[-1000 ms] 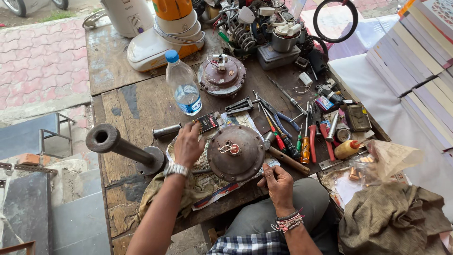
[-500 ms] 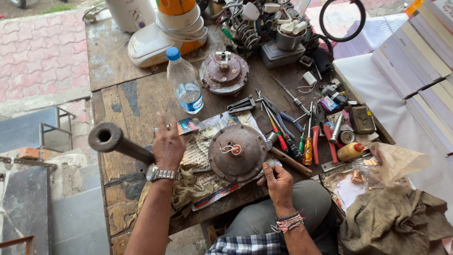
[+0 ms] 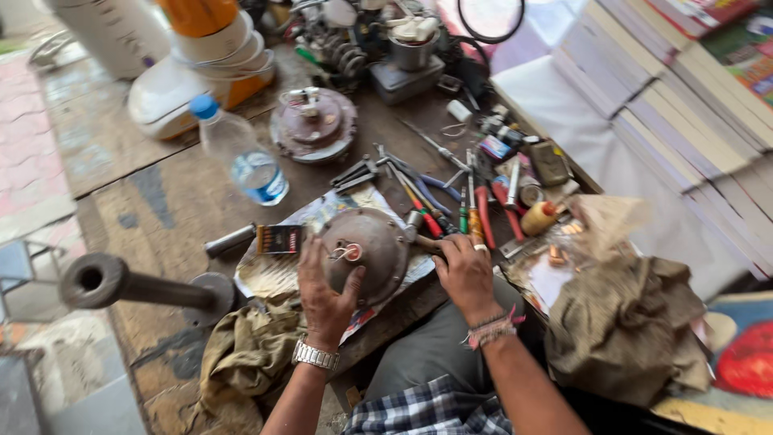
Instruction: The person works on a round electrical component, likely a motor or fan housing, using a screwdriver to adjust internal parts and a multimeter to test connections. They repeatedly probe wires and terminals while seated at a cluttered workbench.
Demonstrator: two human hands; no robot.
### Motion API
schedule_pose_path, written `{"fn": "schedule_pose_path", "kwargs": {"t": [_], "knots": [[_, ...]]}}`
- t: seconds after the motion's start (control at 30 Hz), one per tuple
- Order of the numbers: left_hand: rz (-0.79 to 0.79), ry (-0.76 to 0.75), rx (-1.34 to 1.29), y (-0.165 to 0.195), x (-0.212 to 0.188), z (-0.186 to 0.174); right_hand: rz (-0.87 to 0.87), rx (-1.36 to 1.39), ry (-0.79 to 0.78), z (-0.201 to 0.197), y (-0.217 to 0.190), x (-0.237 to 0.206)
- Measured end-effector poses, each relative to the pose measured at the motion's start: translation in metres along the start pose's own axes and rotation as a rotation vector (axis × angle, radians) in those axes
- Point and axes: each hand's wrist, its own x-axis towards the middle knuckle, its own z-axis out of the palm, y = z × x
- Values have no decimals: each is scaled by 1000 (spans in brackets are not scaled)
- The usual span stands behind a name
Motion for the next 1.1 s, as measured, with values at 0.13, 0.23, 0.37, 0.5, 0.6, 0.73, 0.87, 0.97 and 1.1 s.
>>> {"fn": "schedule_pose_path", "kwargs": {"t": [0.13, 0.23, 0.37, 0.5, 0.6, 0.73, 0.87, 0.97, 1.1], "knots": [[-55, 36, 54, 5, -13, 12, -19, -167, -168, -3, 15, 11], [-243, -4, 74, 7, -44, 17, 10, -238, -232, 4, 14, 9], [-564, -60, -28, 2, -73, 18, 107, -267, -275, 11, 22, 6], [-773, -77, -121, -10, -58, 8, 167, -365, -411, 10, 47, 18], [-925, -99, -290, -17, -36, -4, 119, -264, -217, 4, 62, 18], [-772, -60, -278, -27, -13, -3, 120, -196, -43, 1, 71, 15], [-650, -145, -126, -58, 10, 18, 93, -257, 2, 7, 73, 26], [-653, -151, -582, -77, 7, 27, 85, -326, -81, 8, 75, 46], [-510, -143, -476, -85, -3, 28, 94, -240, -45, -9, 65, 59]]}}
